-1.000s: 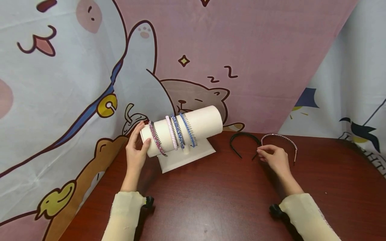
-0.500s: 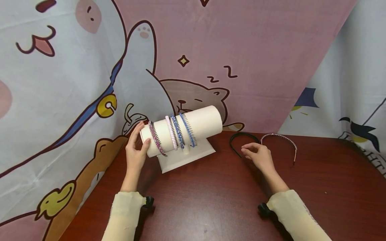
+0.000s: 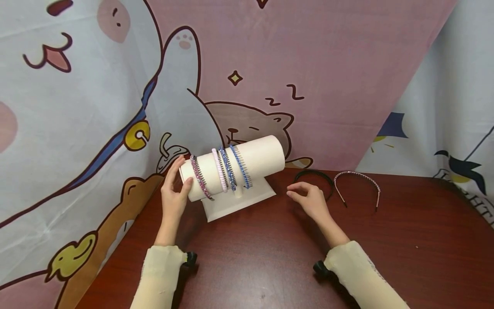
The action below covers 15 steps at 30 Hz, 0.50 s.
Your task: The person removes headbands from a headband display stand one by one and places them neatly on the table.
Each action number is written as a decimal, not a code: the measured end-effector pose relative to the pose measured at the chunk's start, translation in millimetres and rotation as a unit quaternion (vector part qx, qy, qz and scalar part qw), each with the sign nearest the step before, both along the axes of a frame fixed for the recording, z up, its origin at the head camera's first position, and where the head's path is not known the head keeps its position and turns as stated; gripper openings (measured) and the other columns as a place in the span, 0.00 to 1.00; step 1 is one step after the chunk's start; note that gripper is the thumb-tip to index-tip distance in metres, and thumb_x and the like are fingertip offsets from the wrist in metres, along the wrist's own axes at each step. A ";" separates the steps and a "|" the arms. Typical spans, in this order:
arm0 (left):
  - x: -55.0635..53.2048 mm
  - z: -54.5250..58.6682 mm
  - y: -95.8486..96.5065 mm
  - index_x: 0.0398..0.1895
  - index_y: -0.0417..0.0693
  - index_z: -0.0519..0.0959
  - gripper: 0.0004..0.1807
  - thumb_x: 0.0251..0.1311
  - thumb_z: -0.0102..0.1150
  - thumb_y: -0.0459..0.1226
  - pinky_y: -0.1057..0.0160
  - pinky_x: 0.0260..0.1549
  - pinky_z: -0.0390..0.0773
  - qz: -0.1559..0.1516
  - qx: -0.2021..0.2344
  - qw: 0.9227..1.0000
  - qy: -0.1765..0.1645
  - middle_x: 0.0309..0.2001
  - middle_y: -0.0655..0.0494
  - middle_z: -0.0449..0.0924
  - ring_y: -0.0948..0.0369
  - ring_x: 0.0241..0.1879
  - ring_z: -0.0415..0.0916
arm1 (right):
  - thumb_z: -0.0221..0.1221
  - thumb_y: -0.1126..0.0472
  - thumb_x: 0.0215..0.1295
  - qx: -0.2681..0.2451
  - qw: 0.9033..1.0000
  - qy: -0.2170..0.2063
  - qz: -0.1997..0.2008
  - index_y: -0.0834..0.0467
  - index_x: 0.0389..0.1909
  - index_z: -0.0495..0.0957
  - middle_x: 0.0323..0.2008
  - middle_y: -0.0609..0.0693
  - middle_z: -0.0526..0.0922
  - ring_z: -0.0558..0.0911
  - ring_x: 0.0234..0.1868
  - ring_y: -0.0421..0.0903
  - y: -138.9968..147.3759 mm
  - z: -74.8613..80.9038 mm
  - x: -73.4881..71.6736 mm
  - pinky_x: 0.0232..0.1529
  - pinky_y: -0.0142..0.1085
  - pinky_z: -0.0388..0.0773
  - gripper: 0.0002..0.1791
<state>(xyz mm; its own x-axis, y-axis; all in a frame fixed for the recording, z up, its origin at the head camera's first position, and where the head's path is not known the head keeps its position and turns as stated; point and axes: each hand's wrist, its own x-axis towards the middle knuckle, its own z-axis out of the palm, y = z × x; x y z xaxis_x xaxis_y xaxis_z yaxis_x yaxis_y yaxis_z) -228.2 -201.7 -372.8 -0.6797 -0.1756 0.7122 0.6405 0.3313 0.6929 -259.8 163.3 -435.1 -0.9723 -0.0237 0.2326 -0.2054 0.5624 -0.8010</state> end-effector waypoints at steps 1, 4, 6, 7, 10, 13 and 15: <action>-0.1 0.0 0.1 0.64 0.30 0.72 0.29 0.56 0.58 0.22 0.75 0.67 0.64 0.000 0.000 1.000 0.000 0.69 0.36 0.69 0.47 0.71 0.64 | 0.66 0.57 0.63 -0.003 1.000 -0.001 0.008 0.55 0.47 0.86 0.50 0.55 0.88 0.82 0.56 0.55 -3.1 0.5 0.6 0.57 0.50 0.76 0.12; -0.2 -0.3 0.3 0.64 0.31 0.72 0.28 0.57 0.59 0.22 0.75 0.67 0.64 0.000 0.000 1.000 0.000 0.69 0.35 0.69 0.47 0.72 0.64 | 0.66 0.57 0.63 -0.017 0.999 -0.008 0.034 0.55 0.49 0.85 0.50 0.55 0.87 0.80 0.59 0.56 -12.7 2.0 1.7 0.61 0.54 0.74 0.14; -0.3 -0.6 0.4 0.64 0.31 0.72 0.28 0.57 0.59 0.22 0.74 0.67 0.64 0.000 0.001 1.000 0.000 0.69 0.34 0.68 0.48 0.72 0.64 | 0.66 0.56 0.64 -0.020 0.999 -0.010 0.048 0.56 0.50 0.84 0.51 0.55 0.87 0.80 0.60 0.56 -18.6 2.5 2.1 0.62 0.54 0.73 0.15; -0.4 -0.7 0.3 0.65 0.32 0.72 0.28 0.57 0.59 0.22 0.74 0.68 0.63 0.000 0.001 1.000 -0.001 0.69 0.34 0.68 0.49 0.72 0.64 | 0.66 0.56 0.64 -0.022 0.998 -0.011 0.054 0.56 0.51 0.84 0.51 0.54 0.87 0.80 0.60 0.55 -21.6 2.8 2.4 0.62 0.54 0.73 0.16; -0.9 -1.3 0.2 0.64 0.30 0.72 0.28 0.57 0.59 0.23 0.75 0.67 0.64 0.000 0.001 1.000 0.001 0.69 0.33 0.68 0.51 0.72 0.65 | 0.66 0.56 0.63 -0.029 0.997 -0.016 0.071 0.57 0.54 0.83 0.53 0.54 0.86 0.79 0.61 0.55 -30.2 4.0 3.0 0.63 0.55 0.73 0.18; -1.5 -1.9 -0.1 0.64 0.30 0.72 0.28 0.57 0.59 0.22 0.75 0.67 0.64 -0.001 0.003 1.000 0.002 0.69 0.33 0.68 0.55 0.72 0.65 | 0.65 0.57 0.63 -0.037 0.995 -0.021 0.092 0.59 0.56 0.81 0.55 0.56 0.85 0.79 0.61 0.57 -38.3 5.2 3.7 0.64 0.56 0.72 0.21; -1.8 -2.2 -0.2 0.64 0.30 0.72 0.28 0.57 0.59 0.22 0.75 0.67 0.65 -0.001 0.004 1.000 0.003 0.69 0.33 0.68 0.57 0.71 0.66 | 0.66 0.58 0.63 -0.043 0.993 -0.025 0.108 0.60 0.57 0.80 0.57 0.57 0.84 0.80 0.60 0.58 -43.6 5.6 4.0 0.64 0.56 0.73 0.22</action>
<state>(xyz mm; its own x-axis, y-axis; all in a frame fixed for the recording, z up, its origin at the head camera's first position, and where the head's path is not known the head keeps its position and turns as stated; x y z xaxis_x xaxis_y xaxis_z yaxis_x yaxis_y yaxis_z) -229.9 -202.0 -375.0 -0.6757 -0.1793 0.7151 0.6454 0.3250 0.6913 -255.8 119.7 -429.5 -0.9574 -0.2144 0.1937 -0.2715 0.4383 -0.8568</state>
